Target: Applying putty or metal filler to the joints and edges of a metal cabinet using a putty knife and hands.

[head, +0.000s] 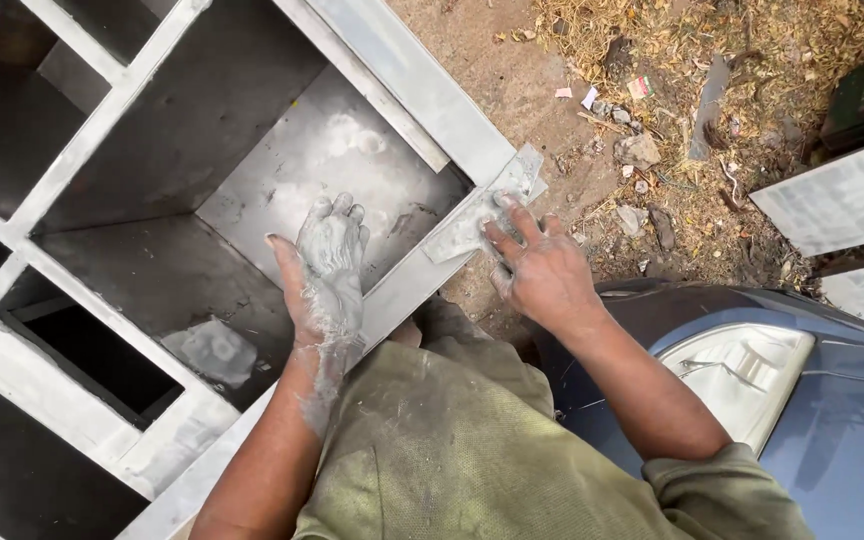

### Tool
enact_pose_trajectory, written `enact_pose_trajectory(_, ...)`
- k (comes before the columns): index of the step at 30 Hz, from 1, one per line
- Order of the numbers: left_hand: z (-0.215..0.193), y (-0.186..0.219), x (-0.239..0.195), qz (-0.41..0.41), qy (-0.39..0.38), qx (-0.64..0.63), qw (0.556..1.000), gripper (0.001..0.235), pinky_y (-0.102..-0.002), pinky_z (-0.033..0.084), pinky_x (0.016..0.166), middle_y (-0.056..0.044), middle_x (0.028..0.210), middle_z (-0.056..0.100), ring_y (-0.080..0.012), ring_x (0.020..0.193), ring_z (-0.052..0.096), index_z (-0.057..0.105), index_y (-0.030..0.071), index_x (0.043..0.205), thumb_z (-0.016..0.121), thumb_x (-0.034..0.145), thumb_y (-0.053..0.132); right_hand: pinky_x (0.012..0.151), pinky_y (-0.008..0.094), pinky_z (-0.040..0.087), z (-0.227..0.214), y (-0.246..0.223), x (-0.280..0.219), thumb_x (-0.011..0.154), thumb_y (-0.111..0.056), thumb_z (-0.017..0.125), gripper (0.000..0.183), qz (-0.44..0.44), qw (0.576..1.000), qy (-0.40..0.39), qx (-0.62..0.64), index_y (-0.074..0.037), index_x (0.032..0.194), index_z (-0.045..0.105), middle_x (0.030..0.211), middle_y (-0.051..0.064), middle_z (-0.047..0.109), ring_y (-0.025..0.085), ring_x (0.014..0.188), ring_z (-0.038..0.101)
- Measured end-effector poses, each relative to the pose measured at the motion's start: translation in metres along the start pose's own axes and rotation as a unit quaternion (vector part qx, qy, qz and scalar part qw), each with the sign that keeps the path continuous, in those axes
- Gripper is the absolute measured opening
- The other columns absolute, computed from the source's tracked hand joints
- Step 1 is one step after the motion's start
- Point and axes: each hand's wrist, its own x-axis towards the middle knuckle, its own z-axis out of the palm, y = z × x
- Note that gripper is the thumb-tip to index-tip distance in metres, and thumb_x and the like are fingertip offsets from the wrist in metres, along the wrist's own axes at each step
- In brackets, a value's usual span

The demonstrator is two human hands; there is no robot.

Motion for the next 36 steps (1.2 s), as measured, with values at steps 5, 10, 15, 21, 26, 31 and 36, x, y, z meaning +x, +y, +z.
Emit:
enact_pose_trajectory(5,0.044,-0.001,-0.014,-0.097,-0.096,-0.058,0.989,0.092,-0.049,0.030,0.129,-0.024,0.159,0.044,-0.0365,0.147,0.045,0.034,-0.004,0.157,0.031,0.102,0.069,0.093,0.049,0.054,0.000,-0.009,0.011,0.078,-0.037,0.080,0.071,0.067,0.994,-0.080,-0.021,-0.025,0.144,0.057,0.156,0.010,0.038,0.045,0.118,0.054)
enact_pose_trajectory(10,0.065,-0.016,-0.006,-0.185,-0.176,-0.103,0.961,0.091,-0.053,0.029,0.129,-0.024,0.157,0.046,-0.0360,0.149,0.042,0.037,-0.004,0.156,0.032,0.102,0.069,0.095,0.045,0.055,0.001,-0.009,0.015,0.070,-0.030,0.083,0.077,0.087,0.994,-0.060,-0.010,-0.027,0.143,0.060,0.157,0.003,0.041,0.038,0.114,0.056)
enact_pose_trajectory(15,0.045,-0.023,0.010,-0.152,-0.137,-0.094,0.974,0.092,-0.050,0.030,0.130,-0.023,0.158,0.045,-0.0342,0.150,0.042,0.038,-0.006,0.155,0.038,0.101,0.069,0.095,0.045,0.055,0.010,-0.003,-0.022,0.070,-0.028,0.083,0.068,0.087,0.996,-0.004,-0.001,-0.027,0.136,0.067,0.150,0.002,0.047,0.036,0.110,0.058)
enact_pose_trajectory(21,0.023,0.016,0.006,-0.114,-0.112,-0.075,0.984,0.097,-0.050,0.032,0.127,-0.024,0.157,0.047,-0.0374,0.148,0.045,0.037,-0.006,0.154,0.038,0.097,0.072,0.091,0.045,0.054,0.004,0.012,-0.067,0.068,-0.027,0.082,0.062,0.095,0.995,-0.031,-0.019,-0.024,0.129,0.070,0.149,0.002,0.052,0.037,0.099,0.061)
enact_pose_trajectory(26,0.020,0.011,-0.001,-0.101,-0.112,-0.083,0.985,0.095,-0.052,0.034,0.126,-0.026,0.155,0.047,-0.0390,0.146,0.046,0.037,-0.007,0.154,0.037,0.099,0.071,0.095,0.045,0.054,-0.030,-0.009,-0.002,0.078,-0.023,0.078,0.056,0.045,0.998,0.031,-0.024,-0.025,0.133,0.069,0.154,0.001,0.050,0.035,0.105,0.060)
enact_pose_trajectory(31,0.021,0.010,-0.008,-0.118,-0.078,-0.086,0.986,0.094,-0.052,0.034,0.124,-0.025,0.155,0.048,-0.0393,0.145,0.046,0.037,-0.005,0.154,0.032,0.098,0.070,0.097,0.046,0.053,-0.035,-0.012,0.036,0.066,-0.022,0.079,0.073,0.067,0.992,-0.091,-0.056,-0.030,0.137,0.064,0.154,0.001,0.046,0.040,0.112,0.058)
enact_pose_trajectory(36,0.012,0.009,-0.004,-0.111,-0.081,-0.082,0.987,0.092,-0.053,0.033,0.126,-0.025,0.157,0.045,-0.0398,0.147,0.044,0.036,-0.006,0.154,0.032,0.100,0.068,0.091,0.051,0.055,-0.046,-0.018,0.042,0.076,-0.022,0.076,0.066,0.089,0.980,-0.157,-0.082,-0.032,0.140,0.062,0.156,0.005,0.044,0.041,0.118,0.056)
